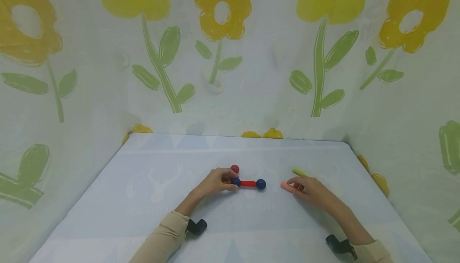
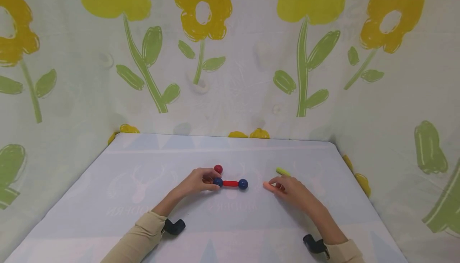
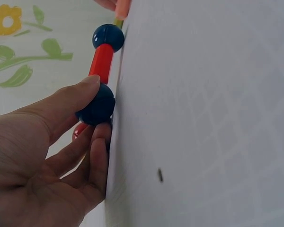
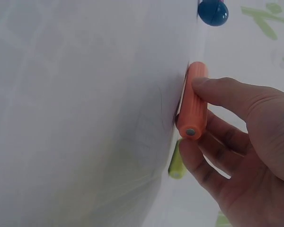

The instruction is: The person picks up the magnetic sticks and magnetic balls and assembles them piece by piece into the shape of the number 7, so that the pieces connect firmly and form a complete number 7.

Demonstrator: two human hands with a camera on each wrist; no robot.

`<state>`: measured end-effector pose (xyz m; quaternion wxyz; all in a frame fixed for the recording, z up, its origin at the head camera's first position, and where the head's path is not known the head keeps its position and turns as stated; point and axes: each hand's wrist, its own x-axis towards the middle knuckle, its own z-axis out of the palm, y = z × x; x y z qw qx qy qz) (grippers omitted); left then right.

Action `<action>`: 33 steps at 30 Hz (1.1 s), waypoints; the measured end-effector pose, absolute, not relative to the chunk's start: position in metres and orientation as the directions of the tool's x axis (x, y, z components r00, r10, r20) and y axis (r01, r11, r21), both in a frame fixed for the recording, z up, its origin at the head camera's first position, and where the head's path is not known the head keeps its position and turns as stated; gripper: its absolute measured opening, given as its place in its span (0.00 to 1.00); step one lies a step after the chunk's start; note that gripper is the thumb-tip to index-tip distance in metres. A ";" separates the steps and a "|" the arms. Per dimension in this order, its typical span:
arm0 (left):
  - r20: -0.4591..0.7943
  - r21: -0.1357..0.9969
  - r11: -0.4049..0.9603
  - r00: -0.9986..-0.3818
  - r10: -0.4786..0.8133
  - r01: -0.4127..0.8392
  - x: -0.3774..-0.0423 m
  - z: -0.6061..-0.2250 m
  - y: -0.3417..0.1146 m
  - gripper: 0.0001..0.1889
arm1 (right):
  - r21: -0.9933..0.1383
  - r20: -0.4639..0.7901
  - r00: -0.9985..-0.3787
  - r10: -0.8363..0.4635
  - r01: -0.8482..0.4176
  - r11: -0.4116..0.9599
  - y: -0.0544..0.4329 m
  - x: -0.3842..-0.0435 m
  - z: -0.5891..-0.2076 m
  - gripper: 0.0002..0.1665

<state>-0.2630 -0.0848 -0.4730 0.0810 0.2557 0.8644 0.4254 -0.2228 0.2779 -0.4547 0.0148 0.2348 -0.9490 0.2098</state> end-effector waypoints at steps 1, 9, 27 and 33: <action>0.076 0.776 0.510 -0.856 0.511 0.373 -0.263 -0.473 -0.085 0.16 | -0.393 0.129 -0.887 -0.443 -0.456 0.799 0.278 -0.222 -0.455 0.14; 0.072 0.779 0.510 -0.859 0.507 0.366 -0.262 -0.472 -0.084 0.16 | -0.409 0.132 -0.881 -0.454 -0.466 0.785 0.274 -0.219 -0.453 0.15; 0.085 0.774 0.506 -0.854 0.513 0.382 -0.261 -0.472 -0.085 0.16 | -0.401 0.111 -0.885 -0.453 -0.457 0.794 0.269 -0.216 -0.452 0.15; 0.090 0.774 0.502 -0.853 0.514 0.385 -0.260 -0.471 -0.085 0.16 | -0.418 0.110 -0.879 -0.464 -0.464 0.781 0.265 -0.212 -0.447 0.15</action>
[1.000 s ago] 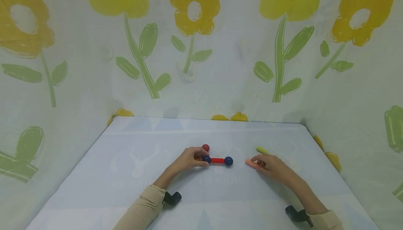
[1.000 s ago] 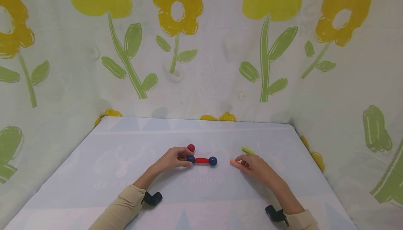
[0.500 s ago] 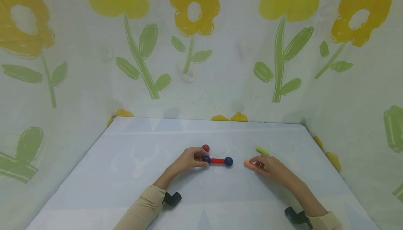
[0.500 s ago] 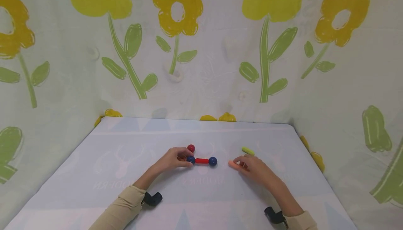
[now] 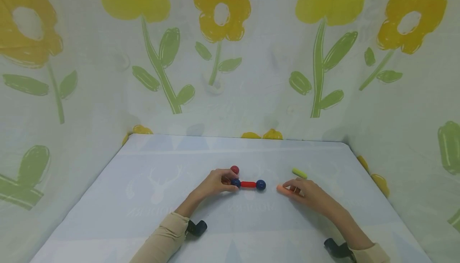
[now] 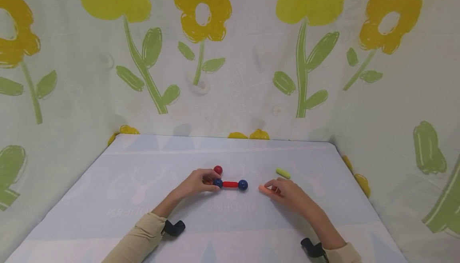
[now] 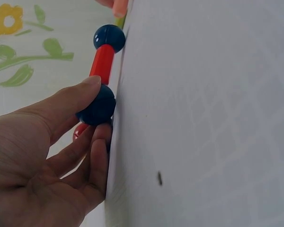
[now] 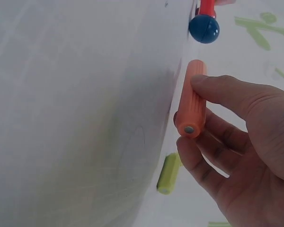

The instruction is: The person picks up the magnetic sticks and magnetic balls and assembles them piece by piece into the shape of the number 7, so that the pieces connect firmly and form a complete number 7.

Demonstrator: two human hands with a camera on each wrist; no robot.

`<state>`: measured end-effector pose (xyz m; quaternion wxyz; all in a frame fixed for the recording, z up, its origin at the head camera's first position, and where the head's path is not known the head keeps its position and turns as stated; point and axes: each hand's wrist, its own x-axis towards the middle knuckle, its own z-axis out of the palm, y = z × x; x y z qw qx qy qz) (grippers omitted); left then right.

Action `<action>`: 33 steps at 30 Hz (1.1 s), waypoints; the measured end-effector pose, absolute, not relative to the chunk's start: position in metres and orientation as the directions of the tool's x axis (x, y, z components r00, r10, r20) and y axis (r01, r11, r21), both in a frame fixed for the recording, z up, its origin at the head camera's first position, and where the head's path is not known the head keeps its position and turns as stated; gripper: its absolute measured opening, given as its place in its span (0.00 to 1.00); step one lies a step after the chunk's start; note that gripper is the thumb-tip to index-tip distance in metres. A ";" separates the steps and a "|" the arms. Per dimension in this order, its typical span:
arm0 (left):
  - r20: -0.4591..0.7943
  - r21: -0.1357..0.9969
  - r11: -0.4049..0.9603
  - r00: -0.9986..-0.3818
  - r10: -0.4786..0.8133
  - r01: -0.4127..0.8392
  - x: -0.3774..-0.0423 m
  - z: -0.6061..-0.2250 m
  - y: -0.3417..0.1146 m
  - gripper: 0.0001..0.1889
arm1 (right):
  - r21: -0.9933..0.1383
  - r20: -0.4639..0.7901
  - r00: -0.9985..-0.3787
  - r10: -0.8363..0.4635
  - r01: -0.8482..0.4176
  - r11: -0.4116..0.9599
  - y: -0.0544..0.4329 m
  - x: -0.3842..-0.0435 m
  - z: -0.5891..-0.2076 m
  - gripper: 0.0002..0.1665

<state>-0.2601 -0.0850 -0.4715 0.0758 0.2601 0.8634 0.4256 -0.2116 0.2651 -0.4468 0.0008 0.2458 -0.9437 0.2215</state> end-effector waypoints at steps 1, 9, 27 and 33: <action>0.091 0.775 0.502 -0.853 0.513 0.384 -0.260 -0.471 -0.085 0.16 | -0.418 0.113 -0.877 -0.467 -0.469 0.778 0.264 -0.211 -0.446 0.15; 0.092 0.779 0.498 -0.854 0.512 0.382 -0.260 -0.471 -0.085 0.16 | -0.415 0.127 -0.867 -0.482 -0.488 0.768 0.261 -0.208 -0.444 0.16; 0.083 0.779 0.500 -0.853 0.516 0.378 -0.260 -0.471 -0.084 0.16 | -0.422 0.064 -0.874 -0.482 -0.461 0.781 0.250 -0.203 -0.447 0.18; 0.080 0.778 0.506 -0.857 0.508 0.373 -0.258 -0.469 -0.085 0.17 | -0.433 0.054 -0.864 -0.501 -0.472 0.768 0.247 -0.204 -0.447 0.18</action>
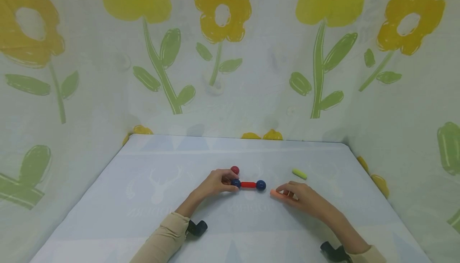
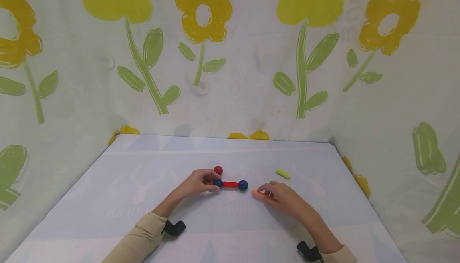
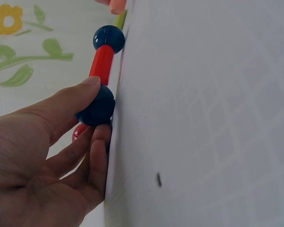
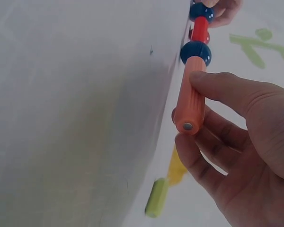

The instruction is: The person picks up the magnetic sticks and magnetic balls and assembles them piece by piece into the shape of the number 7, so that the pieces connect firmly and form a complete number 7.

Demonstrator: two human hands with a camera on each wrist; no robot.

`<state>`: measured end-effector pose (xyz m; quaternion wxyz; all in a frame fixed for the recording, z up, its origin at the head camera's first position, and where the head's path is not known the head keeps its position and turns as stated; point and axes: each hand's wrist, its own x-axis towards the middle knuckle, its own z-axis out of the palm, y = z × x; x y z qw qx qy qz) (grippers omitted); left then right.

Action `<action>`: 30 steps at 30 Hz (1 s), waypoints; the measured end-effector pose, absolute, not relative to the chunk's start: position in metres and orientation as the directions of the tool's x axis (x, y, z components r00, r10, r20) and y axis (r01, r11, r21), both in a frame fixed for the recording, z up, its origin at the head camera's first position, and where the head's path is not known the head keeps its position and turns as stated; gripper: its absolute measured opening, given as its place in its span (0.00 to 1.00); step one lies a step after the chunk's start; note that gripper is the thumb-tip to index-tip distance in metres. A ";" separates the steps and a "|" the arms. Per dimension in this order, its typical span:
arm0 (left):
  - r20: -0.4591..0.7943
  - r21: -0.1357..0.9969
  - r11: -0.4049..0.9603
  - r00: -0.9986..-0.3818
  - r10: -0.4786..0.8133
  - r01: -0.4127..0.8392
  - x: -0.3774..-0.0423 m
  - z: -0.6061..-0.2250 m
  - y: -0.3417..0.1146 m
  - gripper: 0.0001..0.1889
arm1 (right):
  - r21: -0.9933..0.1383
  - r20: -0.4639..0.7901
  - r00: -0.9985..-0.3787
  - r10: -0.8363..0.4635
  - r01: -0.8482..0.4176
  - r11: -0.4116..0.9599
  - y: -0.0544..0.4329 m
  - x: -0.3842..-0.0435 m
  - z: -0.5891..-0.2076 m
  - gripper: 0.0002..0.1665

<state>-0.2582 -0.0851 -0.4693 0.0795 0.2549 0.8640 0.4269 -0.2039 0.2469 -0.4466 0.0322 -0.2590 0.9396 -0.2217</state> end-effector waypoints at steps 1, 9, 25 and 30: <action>0.080 0.778 0.506 -0.858 0.508 0.372 -0.258 -0.469 -0.085 0.17 | -0.433 0.049 -0.867 -0.496 -0.466 0.771 0.246 -0.204 -0.447 0.18; 0.080 0.778 0.505 -0.856 0.510 0.373 -0.259 -0.470 -0.085 0.17 | -0.443 0.016 -0.876 -0.481 -0.438 0.783 0.237 -0.200 -0.447 0.18; 0.087 0.780 0.499 -0.855 0.511 0.378 -0.259 -0.471 -0.085 0.16 | -0.469 -0.026 -0.850 -0.527 -0.455 0.757 0.226 -0.194 -0.447 0.19; 0.095 0.778 0.497 -0.854 0.511 0.384 -0.260 -0.472 -0.085 0.16 | -0.468 -0.020 -0.844 -0.537 -0.466 0.751 0.221 -0.193 -0.446 0.19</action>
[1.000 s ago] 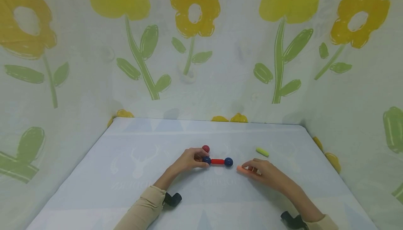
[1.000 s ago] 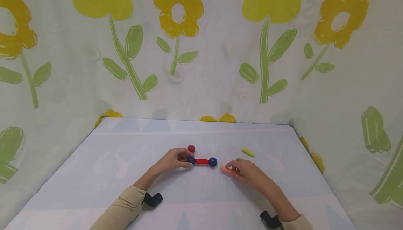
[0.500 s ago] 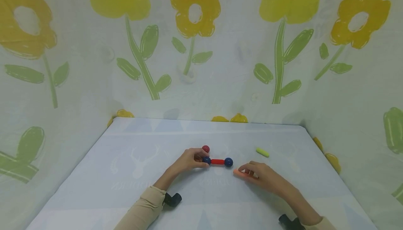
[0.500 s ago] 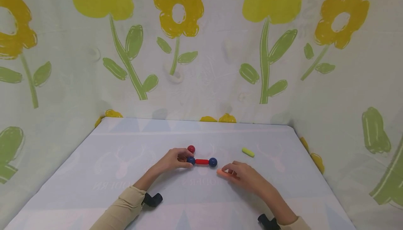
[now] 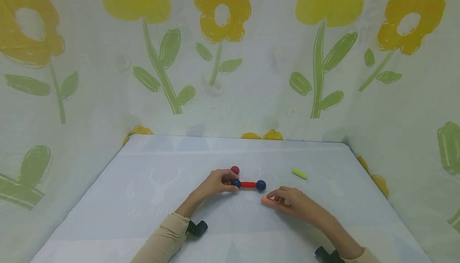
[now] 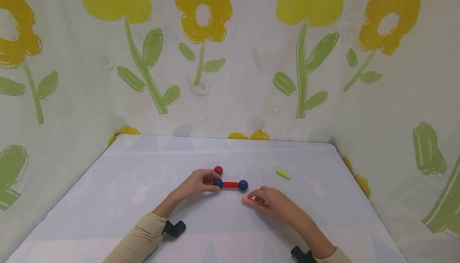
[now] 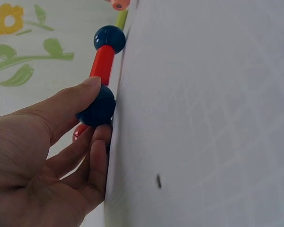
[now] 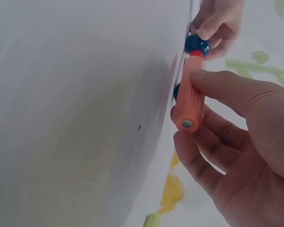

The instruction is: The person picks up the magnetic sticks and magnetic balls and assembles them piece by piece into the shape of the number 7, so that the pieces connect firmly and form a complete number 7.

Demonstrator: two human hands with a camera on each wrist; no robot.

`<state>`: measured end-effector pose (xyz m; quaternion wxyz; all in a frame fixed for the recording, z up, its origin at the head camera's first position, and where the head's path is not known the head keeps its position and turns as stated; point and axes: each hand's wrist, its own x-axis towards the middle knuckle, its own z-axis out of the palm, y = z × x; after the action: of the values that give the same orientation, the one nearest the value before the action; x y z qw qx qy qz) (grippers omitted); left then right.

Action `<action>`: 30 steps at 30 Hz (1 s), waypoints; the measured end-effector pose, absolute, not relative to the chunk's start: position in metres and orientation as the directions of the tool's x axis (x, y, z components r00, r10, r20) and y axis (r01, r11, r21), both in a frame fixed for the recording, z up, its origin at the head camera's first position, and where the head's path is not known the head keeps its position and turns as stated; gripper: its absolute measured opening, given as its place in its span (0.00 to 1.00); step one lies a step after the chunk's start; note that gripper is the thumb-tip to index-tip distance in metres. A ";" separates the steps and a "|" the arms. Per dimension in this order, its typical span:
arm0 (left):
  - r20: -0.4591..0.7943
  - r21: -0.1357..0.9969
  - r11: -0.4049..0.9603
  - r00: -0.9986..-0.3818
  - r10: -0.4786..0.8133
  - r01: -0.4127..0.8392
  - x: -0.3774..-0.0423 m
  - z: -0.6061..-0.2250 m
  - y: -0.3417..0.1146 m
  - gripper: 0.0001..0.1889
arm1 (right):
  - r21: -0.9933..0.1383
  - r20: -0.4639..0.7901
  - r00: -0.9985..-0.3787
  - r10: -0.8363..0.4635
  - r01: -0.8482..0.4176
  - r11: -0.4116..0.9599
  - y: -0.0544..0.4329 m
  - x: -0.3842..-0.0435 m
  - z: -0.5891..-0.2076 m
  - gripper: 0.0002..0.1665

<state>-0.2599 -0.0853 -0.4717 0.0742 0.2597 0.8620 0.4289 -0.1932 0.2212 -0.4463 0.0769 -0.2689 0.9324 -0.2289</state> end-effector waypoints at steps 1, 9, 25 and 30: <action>0.096 0.779 0.496 -0.853 0.512 0.385 -0.260 -0.472 -0.085 0.16 | -0.471 -0.017 -0.842 -0.539 -0.469 0.747 0.220 -0.193 -0.446 0.19; 0.100 0.774 0.497 -0.851 0.516 0.392 -0.260 -0.471 -0.086 0.16 | -0.517 0.010 -0.836 -0.548 -0.474 0.713 0.212 -0.192 -0.447 0.19; 0.097 0.775 0.499 -0.853 0.513 0.388 -0.259 -0.471 -0.085 0.15 | -0.606 0.015 -0.879 -0.476 -0.387 0.695 0.199 -0.190 -0.452 0.20; 0.091 0.776 0.501 -0.854 0.513 0.384 -0.260 -0.470 -0.085 0.15 | -0.602 0.019 -0.905 -0.425 -0.350 0.718 0.193 -0.188 -0.452 0.19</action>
<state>-0.2599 -0.0846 -0.4703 0.0756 0.2599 0.8630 0.4265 -0.1882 0.1934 -0.4523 0.0602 -0.2094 0.9249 -0.3116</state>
